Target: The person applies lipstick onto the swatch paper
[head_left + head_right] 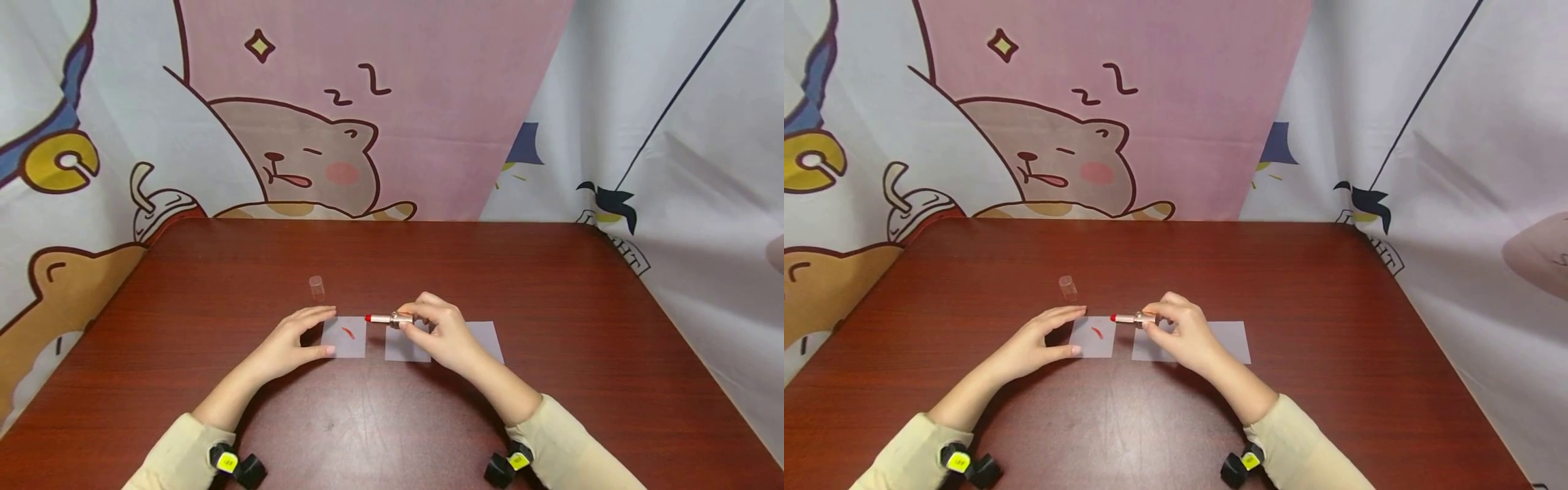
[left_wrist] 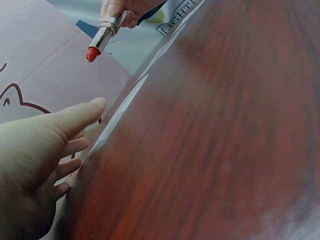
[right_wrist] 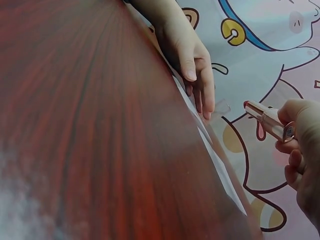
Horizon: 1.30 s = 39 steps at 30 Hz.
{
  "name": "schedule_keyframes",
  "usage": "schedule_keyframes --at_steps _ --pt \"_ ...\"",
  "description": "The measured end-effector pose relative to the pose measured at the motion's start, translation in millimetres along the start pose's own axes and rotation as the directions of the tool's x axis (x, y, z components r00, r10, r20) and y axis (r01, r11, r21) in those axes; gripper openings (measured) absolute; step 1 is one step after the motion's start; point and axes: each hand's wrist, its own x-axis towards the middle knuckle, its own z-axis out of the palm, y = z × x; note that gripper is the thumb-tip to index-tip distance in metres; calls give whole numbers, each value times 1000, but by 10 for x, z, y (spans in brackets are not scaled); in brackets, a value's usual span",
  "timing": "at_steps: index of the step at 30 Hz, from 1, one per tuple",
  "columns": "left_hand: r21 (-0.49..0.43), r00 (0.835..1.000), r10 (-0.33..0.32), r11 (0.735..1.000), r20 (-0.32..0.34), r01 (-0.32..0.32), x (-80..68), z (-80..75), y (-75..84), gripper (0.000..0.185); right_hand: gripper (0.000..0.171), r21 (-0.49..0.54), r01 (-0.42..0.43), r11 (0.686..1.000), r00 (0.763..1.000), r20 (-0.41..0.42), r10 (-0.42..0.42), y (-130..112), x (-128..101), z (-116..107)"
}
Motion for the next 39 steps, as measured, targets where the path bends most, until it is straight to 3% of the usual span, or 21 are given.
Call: schedule_keyframes --at_steps 5,15,20,26,39 --pt "-14 1000 -7 1000 -20 7 30 16 47 67 18 17 -3 1000 1000 -12 3 15 -26 -42" --pt "12 997 45 999 -66 -44 112 124 130 68 21 -6 20 1000 997 -72 -20 58 -102 -145" --pt "22 995 55 998 -78 -54 157 197 192 69 21 -33 2 999 996 -85 -5 -73 -128 -252" --pt "48 998 43 998 -50 -40 245 285 289 72 18 -36 -6 999 995 -97 3 -225 -149 -378" --pt "108 999 38 993 32 -41 479 494 466 74 18 -88 -74 993 993 -94 65 -210 -236 -504"
